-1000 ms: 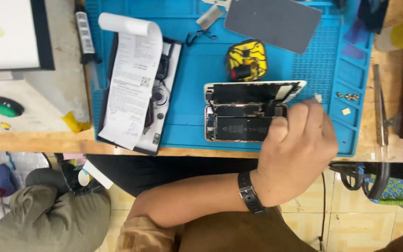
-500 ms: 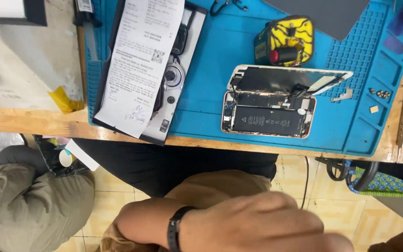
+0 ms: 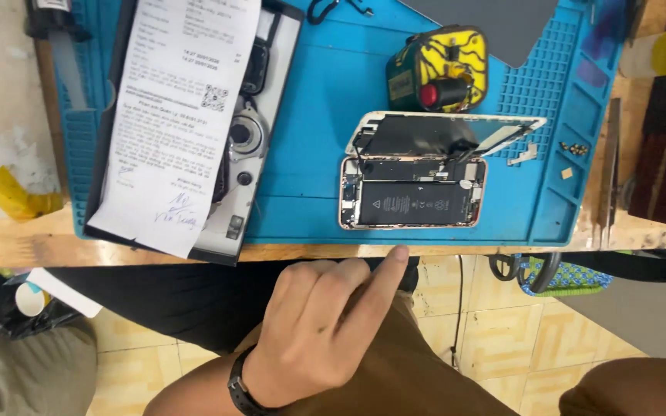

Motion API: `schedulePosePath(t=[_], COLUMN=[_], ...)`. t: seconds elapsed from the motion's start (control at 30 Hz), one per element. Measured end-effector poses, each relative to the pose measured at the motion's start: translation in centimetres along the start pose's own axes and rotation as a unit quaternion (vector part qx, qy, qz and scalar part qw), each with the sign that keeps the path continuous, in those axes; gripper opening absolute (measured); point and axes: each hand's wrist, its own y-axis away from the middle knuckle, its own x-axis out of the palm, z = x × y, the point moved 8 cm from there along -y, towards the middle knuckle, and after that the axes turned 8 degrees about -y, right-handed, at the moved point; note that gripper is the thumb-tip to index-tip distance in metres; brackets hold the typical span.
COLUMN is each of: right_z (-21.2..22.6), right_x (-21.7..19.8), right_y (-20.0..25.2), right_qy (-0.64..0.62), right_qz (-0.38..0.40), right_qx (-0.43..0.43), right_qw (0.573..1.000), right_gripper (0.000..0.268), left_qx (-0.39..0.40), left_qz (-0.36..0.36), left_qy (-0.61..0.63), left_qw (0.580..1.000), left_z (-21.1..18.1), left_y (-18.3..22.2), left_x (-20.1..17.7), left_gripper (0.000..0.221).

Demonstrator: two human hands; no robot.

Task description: The person is performing internal repairs on a smartphone, including installing or removing small screws and adjusting internal components.

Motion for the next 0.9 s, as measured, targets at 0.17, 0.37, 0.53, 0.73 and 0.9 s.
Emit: schedulePosePath(t=[0.17, 0.37, 0.53, 0.73, 0.9], right_z=[15.2, 15.8, 15.9, 16.1, 17.1], right_x=[6.9, 10.1, 10.3, 10.6, 10.6], right_y=[-3.6, -4.3, -4.5, -4.6, -4.3], right_qy=[0.029, -0.003, -0.014, 0.019, 0.065], right_qz=[0.038, -0.012, -0.035, -0.018, -0.019], right_qx=[-0.327, -0.267, -0.234, -0.251, -0.298], right_qw=[0.944, 0.964, 0.972, 0.968, 0.952], right_gripper=[0.013, 0.005, 0.003, 0.005, 0.01], left_qx=[0.033, 0.038, 0.031, 0.023, 0.022], left_qz=[0.023, 0.029, 0.038, 0.041, 0.023], left_qy=[-0.071, -0.09, -0.081, -0.081, -0.086], left_qw=[0.997, 0.995, 0.995, 0.996, 0.996], left_z=[-0.1, 0.2, 0.6, 0.8, 0.9], left_y=[0.4, 0.2, 0.3, 0.1, 0.0], left_x=[3.4, 4.0, 4.3, 4.3, 4.1], left_gripper=[0.026, 0.026, 0.026, 0.025, 0.022])
